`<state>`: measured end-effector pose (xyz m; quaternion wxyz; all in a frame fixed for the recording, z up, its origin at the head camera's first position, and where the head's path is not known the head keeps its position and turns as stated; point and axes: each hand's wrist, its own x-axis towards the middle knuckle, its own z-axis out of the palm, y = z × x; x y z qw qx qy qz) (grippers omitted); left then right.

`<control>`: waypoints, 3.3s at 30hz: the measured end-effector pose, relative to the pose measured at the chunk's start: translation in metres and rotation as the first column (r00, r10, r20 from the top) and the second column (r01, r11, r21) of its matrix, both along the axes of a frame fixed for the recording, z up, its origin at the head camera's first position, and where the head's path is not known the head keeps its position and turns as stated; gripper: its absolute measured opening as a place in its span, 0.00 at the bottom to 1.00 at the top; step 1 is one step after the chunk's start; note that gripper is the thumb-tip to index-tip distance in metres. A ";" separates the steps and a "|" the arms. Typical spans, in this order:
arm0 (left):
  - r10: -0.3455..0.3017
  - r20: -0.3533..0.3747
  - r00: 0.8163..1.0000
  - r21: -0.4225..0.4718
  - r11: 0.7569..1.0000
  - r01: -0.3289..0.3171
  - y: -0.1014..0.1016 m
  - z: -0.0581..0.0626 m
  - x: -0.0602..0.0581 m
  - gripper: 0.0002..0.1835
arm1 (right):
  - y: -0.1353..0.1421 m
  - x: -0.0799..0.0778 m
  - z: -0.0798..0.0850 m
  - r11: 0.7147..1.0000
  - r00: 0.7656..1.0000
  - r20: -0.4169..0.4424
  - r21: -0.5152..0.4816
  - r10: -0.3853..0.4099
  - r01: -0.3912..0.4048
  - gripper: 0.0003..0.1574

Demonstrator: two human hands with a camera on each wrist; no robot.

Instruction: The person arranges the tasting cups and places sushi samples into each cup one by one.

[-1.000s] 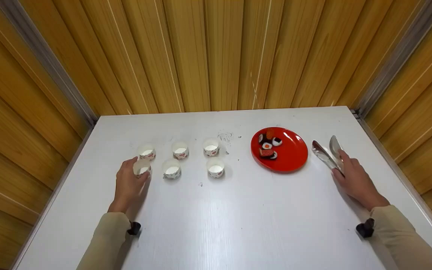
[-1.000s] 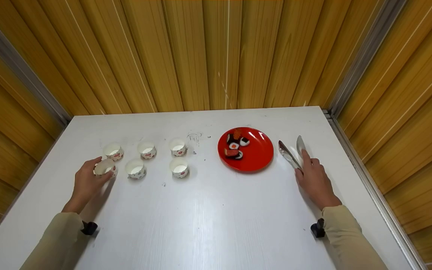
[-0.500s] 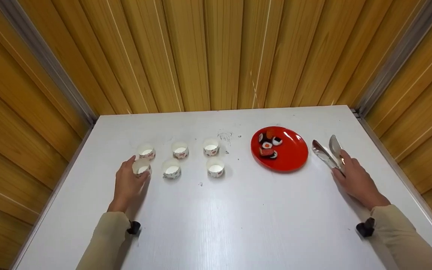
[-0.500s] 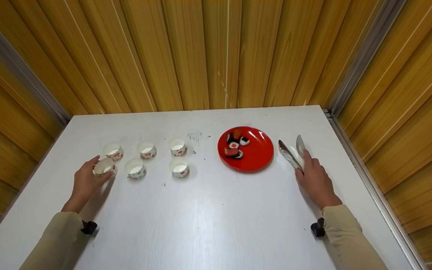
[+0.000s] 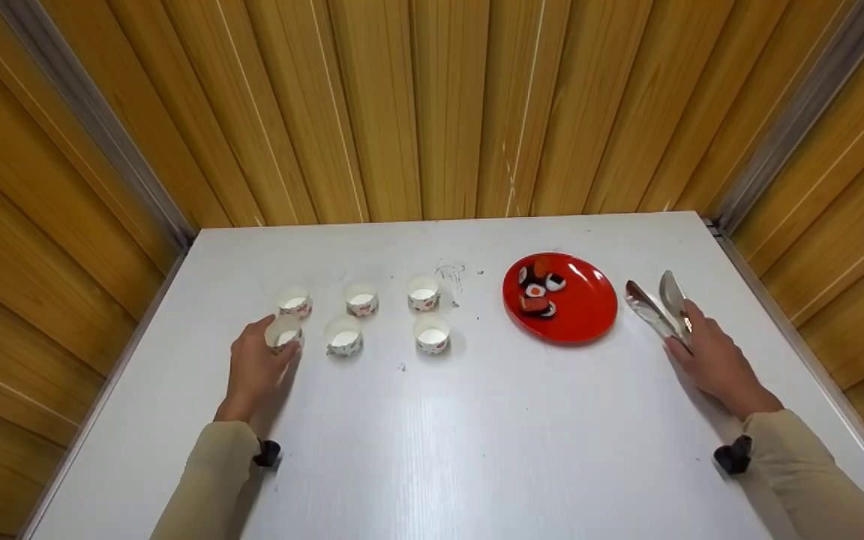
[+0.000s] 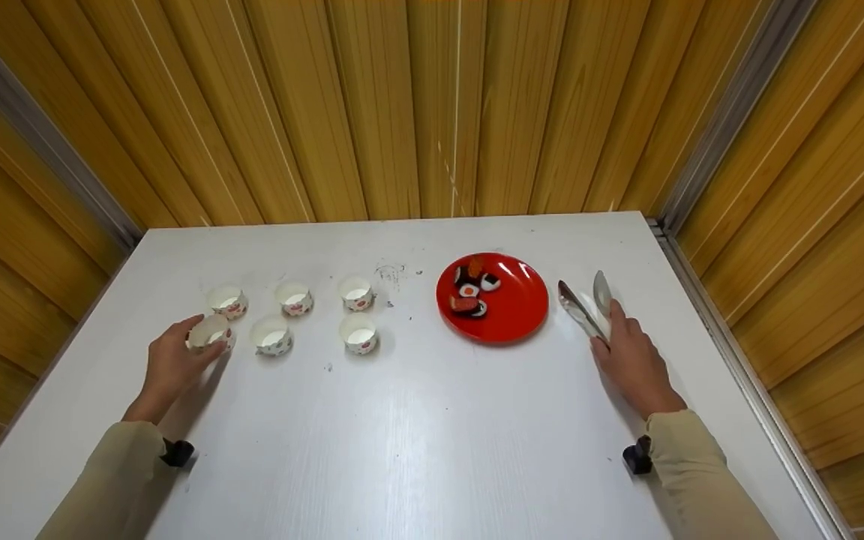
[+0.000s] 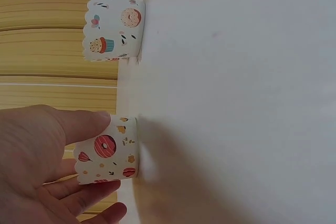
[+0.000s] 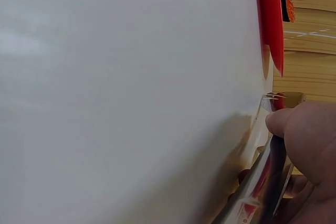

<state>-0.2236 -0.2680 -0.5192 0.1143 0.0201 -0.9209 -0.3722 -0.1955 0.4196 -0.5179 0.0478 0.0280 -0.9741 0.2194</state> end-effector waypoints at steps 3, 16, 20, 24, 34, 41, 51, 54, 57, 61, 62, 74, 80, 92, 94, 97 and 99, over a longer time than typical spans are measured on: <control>-0.009 -0.022 1.000 0.000 1.000 0.009 0.000 -0.001 0.000 0.33 | 0.001 0.000 0.000 1.000 1.000 -0.019 -0.001 0.004 -0.004 0.47; -0.011 -0.002 1.000 -0.005 1.000 0.011 0.000 -0.001 0.000 0.31 | 0.005 -0.002 0.027 0.999 0.994 0.106 -0.008 -0.035 0.036 0.53; -0.014 -0.001 1.000 -0.004 1.000 0.014 -0.001 0.000 0.000 0.31 | 0.008 -0.005 0.040 1.000 0.997 0.071 0.025 -0.019 0.018 0.50; -0.016 0.004 1.000 -0.002 1.000 0.016 -0.001 0.001 0.000 0.32 | 0.008 -0.009 0.056 0.998 1.000 0.019 0.059 0.018 -0.019 0.43; -0.001 0.029 1.000 0.002 1.000 0.001 -0.002 0.000 -0.001 0.33 | -0.013 -0.030 0.100 0.975 0.983 0.016 0.122 0.183 -0.184 0.36; 0.007 0.048 0.999 0.015 1.000 -0.008 -0.002 -0.001 0.000 0.37 | -0.038 -0.043 0.115 0.960 0.974 0.089 0.174 0.207 -0.220 0.33; 0.017 0.051 0.999 -0.010 1.000 -0.017 -0.002 -0.001 -0.002 0.36 | -0.067 -0.055 0.117 0.923 0.960 0.122 0.267 0.254 -0.278 0.31; 0.010 0.043 0.999 -0.017 1.000 -0.009 -0.002 -0.001 -0.002 0.35 | -0.073 -0.058 0.118 0.911 0.952 0.116 0.277 0.283 -0.304 0.30; 0.012 0.036 0.999 -0.020 1.000 -0.011 -0.003 -0.001 -0.002 0.35 | -0.078 -0.060 0.118 0.900 0.945 0.108 0.288 0.309 -0.327 0.29; 0.025 0.038 0.999 -0.033 0.999 -0.023 -0.003 -0.002 -0.001 0.35 | -0.084 -0.062 0.118 0.885 0.939 0.103 0.313 0.328 -0.343 0.29; 0.028 0.038 0.999 -0.037 0.999 -0.026 -0.003 -0.001 -0.001 0.35 | -0.086 -0.063 0.117 0.883 0.938 0.105 0.316 0.329 -0.345 0.30; 0.031 0.065 0.997 -0.029 0.999 -0.029 -0.002 -0.004 -0.002 0.35 | -0.099 -0.068 0.110 0.879 0.935 0.125 0.318 0.332 -0.355 0.30; 0.034 0.071 0.997 -0.035 0.999 -0.032 -0.005 -0.006 -0.003 0.36 | -0.102 -0.070 0.105 0.877 0.930 0.123 0.310 0.347 -0.368 0.31; 0.051 0.065 0.997 -0.068 0.997 -0.047 -0.004 -0.002 -0.001 0.35 | -0.103 -0.073 0.100 0.874 0.929 0.086 0.317 0.359 -0.367 0.25; 0.053 0.068 0.996 -0.071 0.996 -0.048 -0.004 -0.002 -0.001 0.36 | -0.103 -0.074 0.099 0.875 0.930 0.086 0.317 0.358 -0.366 0.25; 0.054 0.081 0.995 -0.059 0.997 -0.049 -0.004 -0.002 -0.001 0.35 | -0.103 -0.074 0.099 0.878 0.931 0.091 0.311 0.355 -0.365 0.25; 0.051 0.087 0.995 -0.051 0.998 -0.046 -0.005 -0.003 -0.001 0.35 | -0.103 -0.075 0.099 0.878 0.931 0.092 0.309 0.354 -0.365 0.25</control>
